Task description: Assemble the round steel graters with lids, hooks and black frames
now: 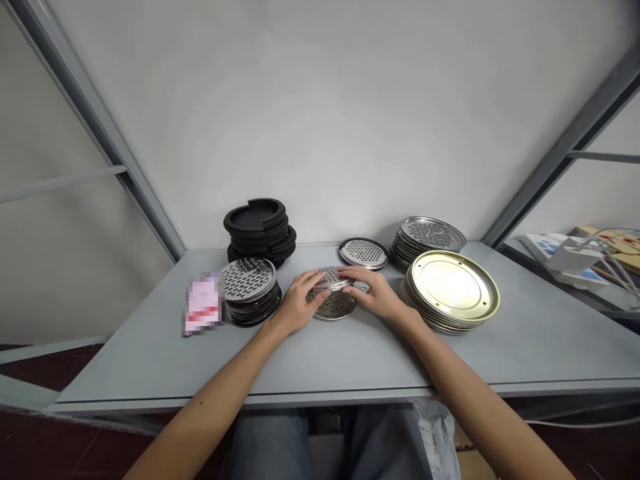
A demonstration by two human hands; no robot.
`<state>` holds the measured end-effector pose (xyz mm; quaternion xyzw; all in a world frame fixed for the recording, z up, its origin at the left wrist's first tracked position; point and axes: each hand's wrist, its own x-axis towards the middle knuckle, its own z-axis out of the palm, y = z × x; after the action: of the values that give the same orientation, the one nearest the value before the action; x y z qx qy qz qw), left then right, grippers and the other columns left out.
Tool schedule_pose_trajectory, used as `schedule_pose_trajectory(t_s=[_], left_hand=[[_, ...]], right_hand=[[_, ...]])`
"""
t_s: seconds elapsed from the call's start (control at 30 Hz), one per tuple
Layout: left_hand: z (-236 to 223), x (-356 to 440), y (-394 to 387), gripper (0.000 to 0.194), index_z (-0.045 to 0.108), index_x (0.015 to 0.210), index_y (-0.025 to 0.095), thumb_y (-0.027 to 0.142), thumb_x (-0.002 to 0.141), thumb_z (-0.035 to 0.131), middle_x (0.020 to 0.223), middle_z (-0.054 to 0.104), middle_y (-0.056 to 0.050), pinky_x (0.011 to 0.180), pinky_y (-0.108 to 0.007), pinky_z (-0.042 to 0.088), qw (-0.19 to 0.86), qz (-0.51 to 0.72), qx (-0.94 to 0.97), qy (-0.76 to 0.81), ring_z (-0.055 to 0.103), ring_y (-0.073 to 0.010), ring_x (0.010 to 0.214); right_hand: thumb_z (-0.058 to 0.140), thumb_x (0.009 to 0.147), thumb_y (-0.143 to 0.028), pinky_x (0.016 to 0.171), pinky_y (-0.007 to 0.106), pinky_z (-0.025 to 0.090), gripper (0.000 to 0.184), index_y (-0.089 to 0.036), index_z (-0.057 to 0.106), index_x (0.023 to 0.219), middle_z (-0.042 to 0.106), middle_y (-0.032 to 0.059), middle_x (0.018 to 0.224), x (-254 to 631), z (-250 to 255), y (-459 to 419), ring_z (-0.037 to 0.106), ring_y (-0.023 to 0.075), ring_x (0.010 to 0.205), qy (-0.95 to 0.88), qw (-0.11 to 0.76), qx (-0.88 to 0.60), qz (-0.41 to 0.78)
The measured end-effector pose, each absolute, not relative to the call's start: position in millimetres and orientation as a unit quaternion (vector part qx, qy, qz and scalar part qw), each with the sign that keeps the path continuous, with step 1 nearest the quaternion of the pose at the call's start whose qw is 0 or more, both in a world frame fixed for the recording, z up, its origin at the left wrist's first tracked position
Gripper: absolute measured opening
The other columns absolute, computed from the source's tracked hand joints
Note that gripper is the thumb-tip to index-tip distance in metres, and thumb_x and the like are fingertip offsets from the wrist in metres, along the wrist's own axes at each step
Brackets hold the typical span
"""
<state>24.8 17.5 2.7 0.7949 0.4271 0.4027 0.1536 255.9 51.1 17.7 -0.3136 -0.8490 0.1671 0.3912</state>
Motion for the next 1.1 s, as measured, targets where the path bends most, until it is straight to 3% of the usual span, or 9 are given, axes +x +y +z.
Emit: schedule_pose_trajectory(t_s=[0.1, 0.23, 0.43, 0.6, 0.7, 0.93, 1.1], left_hand=[[3, 25, 19, 0.042, 0.056, 0.129, 0.020, 0.043, 0.095, 0.049, 0.130, 0.059, -0.008, 0.107, -0.039, 0.040, 0.163, 0.419, 0.787, 0.422, 0.052, -0.0213, 0.123], [3, 26, 19, 0.041, 0.059, 0.125, 0.020, 0.044, 0.094, 0.049, 0.127, 0.061, -0.008, 0.106, -0.037, 0.041, 0.165, 0.426, 0.782, 0.424, 0.053, -0.0209, 0.121], [6, 26, 17, 0.044, 0.054, 0.129, 0.018, 0.044, 0.093, 0.050, 0.134, 0.055, -0.011, 0.108, -0.039, 0.039, 0.126, 0.440, 0.771, 0.443, 0.049, -0.0229, 0.126], [6, 26, 18, 0.032, 0.063, 0.115, 0.019, 0.040, 0.095, 0.050, 0.116, 0.066, -0.008, 0.100, -0.037, 0.045, 0.145, 0.460, 0.771, 0.416, 0.058, -0.0206, 0.112], [5, 26, 19, 0.032, 0.062, 0.116, 0.018, 0.039, 0.095, 0.049, 0.116, 0.066, -0.009, 0.099, -0.038, 0.046, 0.136, 0.473, 0.761, 0.424, 0.059, -0.0213, 0.112], [3, 26, 18, 0.045, 0.044, 0.136, 0.015, 0.037, 0.098, 0.040, 0.136, 0.052, -0.014, 0.109, -0.042, 0.038, 0.076, 0.494, 0.736, 0.458, 0.048, -0.0234, 0.128], [2, 31, 11, 0.055, 0.025, 0.147, 0.017, 0.036, 0.097, 0.041, 0.154, 0.025, -0.016, 0.114, -0.046, 0.029, 0.045, 0.492, 0.729, 0.474, 0.025, -0.0260, 0.143]], right_hand=[[0.068, 0.081, -0.040, 0.100, 0.045, 0.047, 0.042, -0.023, 0.065, 0.119, 0.065, 0.0099, 0.121, 256, 15, 52, 0.058, 0.0264, 0.116, -0.847, 0.403, -0.316, 0.140], [0.055, 0.089, -0.030, 0.097, 0.045, 0.049, 0.028, -0.025, 0.068, 0.114, 0.068, 0.0079, 0.115, 258, 8, 57, 0.062, 0.0243, 0.109, -0.833, 0.417, -0.355, 0.076], [0.053, 0.091, -0.031, 0.089, 0.041, 0.053, 0.026, -0.024, 0.070, 0.110, 0.071, 0.0078, 0.110, 265, 11, 61, 0.067, 0.0252, 0.099, -0.845, 0.384, -0.369, 0.041], [0.056, 0.090, -0.031, 0.086, 0.038, 0.055, 0.029, -0.023, 0.068, 0.115, 0.070, 0.0085, 0.112, 267, 15, 59, 0.068, 0.0239, 0.098, -0.865, 0.376, -0.333, 0.003], [0.056, 0.091, -0.028, 0.081, 0.034, 0.057, 0.025, -0.021, 0.070, 0.111, 0.072, 0.0083, 0.107, 266, 14, 58, 0.070, 0.0220, 0.093, -0.856, 0.409, -0.311, -0.045], [0.056, 0.090, -0.027, 0.070, 0.028, 0.058, 0.021, -0.023, 0.072, 0.104, 0.075, 0.0047, 0.096, 261, 15, 73, 0.072, 0.0194, 0.081, -0.772, 0.503, -0.375, -0.104], [0.057, 0.089, -0.033, 0.070, 0.029, 0.056, 0.022, -0.023, 0.075, 0.096, 0.076, 0.0051, 0.088, 253, 40, 83, 0.072, 0.0206, 0.076, -0.703, 0.546, -0.445, -0.094]])
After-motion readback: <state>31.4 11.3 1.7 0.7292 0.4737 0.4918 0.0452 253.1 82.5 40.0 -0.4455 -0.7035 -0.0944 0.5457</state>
